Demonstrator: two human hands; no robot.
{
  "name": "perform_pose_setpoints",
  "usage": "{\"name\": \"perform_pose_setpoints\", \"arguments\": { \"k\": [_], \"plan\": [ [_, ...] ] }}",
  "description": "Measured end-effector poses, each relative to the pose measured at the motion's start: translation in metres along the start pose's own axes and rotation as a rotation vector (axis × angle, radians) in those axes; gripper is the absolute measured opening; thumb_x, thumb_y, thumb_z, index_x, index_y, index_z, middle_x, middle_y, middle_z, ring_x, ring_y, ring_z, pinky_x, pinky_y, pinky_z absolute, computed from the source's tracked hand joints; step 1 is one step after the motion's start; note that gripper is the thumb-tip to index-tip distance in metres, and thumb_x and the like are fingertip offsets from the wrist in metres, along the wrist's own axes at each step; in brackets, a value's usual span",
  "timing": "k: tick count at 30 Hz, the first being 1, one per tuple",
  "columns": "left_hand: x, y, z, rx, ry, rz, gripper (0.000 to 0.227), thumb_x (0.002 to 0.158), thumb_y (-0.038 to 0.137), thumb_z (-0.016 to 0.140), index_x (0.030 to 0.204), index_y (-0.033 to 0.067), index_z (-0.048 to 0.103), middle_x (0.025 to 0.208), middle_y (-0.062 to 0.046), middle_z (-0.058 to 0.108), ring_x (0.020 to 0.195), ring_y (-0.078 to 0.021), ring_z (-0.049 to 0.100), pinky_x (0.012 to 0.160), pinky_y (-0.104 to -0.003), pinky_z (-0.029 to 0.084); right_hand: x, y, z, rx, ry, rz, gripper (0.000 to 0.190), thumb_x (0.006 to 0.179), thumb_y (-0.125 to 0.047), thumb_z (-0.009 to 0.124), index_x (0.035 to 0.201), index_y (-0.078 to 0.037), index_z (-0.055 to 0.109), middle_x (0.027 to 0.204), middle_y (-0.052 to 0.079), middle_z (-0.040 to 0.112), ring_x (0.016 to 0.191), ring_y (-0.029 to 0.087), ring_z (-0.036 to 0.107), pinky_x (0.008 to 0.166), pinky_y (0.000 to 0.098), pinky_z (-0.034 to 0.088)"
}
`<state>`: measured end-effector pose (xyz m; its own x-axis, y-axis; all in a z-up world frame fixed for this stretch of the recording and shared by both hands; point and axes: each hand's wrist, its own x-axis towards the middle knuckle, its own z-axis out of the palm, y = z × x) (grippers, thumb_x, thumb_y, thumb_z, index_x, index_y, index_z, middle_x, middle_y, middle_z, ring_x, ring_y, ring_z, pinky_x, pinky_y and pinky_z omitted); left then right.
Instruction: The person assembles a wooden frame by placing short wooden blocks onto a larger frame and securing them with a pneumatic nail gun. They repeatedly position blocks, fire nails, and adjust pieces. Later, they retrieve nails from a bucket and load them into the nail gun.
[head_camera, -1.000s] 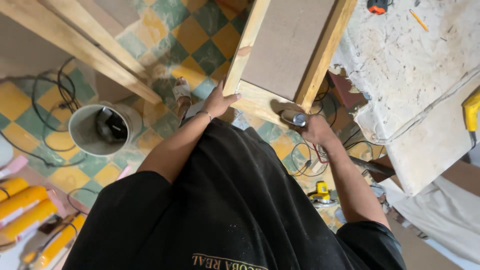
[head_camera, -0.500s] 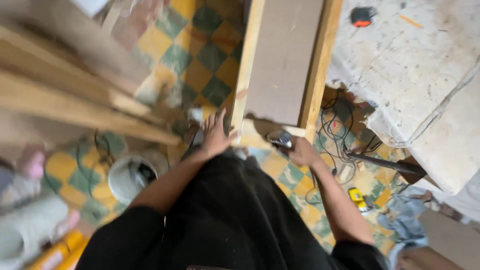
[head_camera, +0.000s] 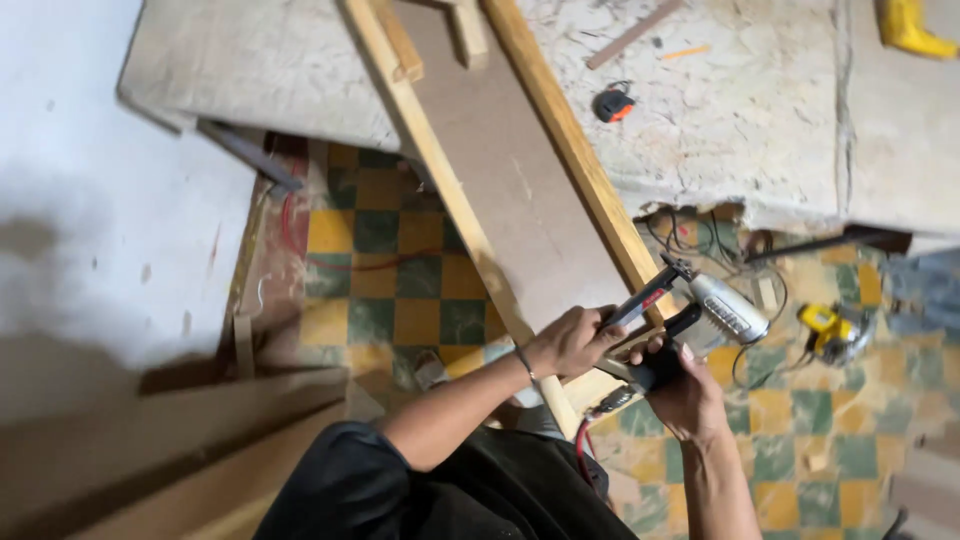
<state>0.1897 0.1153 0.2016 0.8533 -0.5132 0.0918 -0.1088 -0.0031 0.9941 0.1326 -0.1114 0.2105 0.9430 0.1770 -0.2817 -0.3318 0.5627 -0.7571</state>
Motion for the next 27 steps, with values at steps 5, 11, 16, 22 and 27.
{"name": "perform_pose_setpoints", "arguments": {
  "k": [5, 11, 16, 22, 27],
  "plan": [
    [-0.005, 0.084, -0.069, 0.391, -0.225, 0.039, 0.065, 0.098, 0.063, 0.031, 0.094, 0.0033, 0.056, 0.062, -0.029, 0.062, 0.069, -0.0536, 0.068, 0.06, -0.062, 0.052, 0.009, -0.003, 0.073, 0.094, -0.36, -0.104, 0.039, 0.1, -0.042, 0.052, 0.089, -0.005, 0.054, 0.088, 0.019, 0.058, 0.092, 0.036, 0.055, 0.085, 0.046, 0.041],
    [-0.018, 0.106, -0.156, 0.708, -0.095, 0.126, 0.057, 0.101, 0.062, 0.032, 0.1, 0.0108, 0.055, 0.062, -0.022, 0.067, 0.069, -0.0454, 0.072, 0.06, -0.055, 0.056, 0.063, 0.039, 0.159, 0.301, -0.453, -0.238, 0.033, 0.088, -0.036, 0.058, 0.071, -0.014, 0.041, 0.068, 0.005, 0.039, 0.066, 0.022, 0.036, 0.064, 0.0349, 0.032],
    [-0.016, 0.117, -0.261, 0.723, -0.041, 0.225, 0.043, 0.104, 0.052, 0.036, 0.093, 0.015, 0.055, 0.06, -0.019, 0.066, 0.062, -0.0448, 0.07, 0.056, -0.052, 0.055, 0.097, 0.03, 0.262, 0.387, -0.236, -0.351, 0.031, 0.076, -0.034, 0.062, 0.073, -0.019, 0.035, 0.06, -0.006, 0.031, 0.052, 0.01, 0.032, 0.051, 0.0285, 0.034],
    [0.002, 0.11, -0.392, 0.454, 0.005, 0.25, 0.032, 0.104, 0.026, 0.051, 0.089, 0.004, 0.067, 0.062, -0.004, 0.067, 0.046, -0.0226, 0.062, 0.047, -0.037, 0.047, 0.147, -0.012, 0.259, 0.341, -0.367, -0.74, 0.028, 0.104, -0.037, 0.061, 0.112, -0.017, 0.08, 0.088, -0.009, 0.072, 0.093, 0.01, 0.064, 0.09, 0.0614, 0.047],
    [0.072, 0.151, -0.402, 0.509, -0.033, 0.438, 0.067, 0.086, 0.075, 0.035, 0.096, 0.0125, 0.056, 0.071, 0.003, 0.059, 0.045, -0.0117, 0.047, 0.041, -0.031, 0.036, 0.215, 0.029, 0.334, 0.353, -0.286, -0.73, 0.037, 0.1, -0.031, 0.053, 0.113, -0.015, 0.083, 0.075, -0.004, 0.058, 0.075, 0.013, 0.046, 0.07, 0.0441, 0.046]
  ]
}}
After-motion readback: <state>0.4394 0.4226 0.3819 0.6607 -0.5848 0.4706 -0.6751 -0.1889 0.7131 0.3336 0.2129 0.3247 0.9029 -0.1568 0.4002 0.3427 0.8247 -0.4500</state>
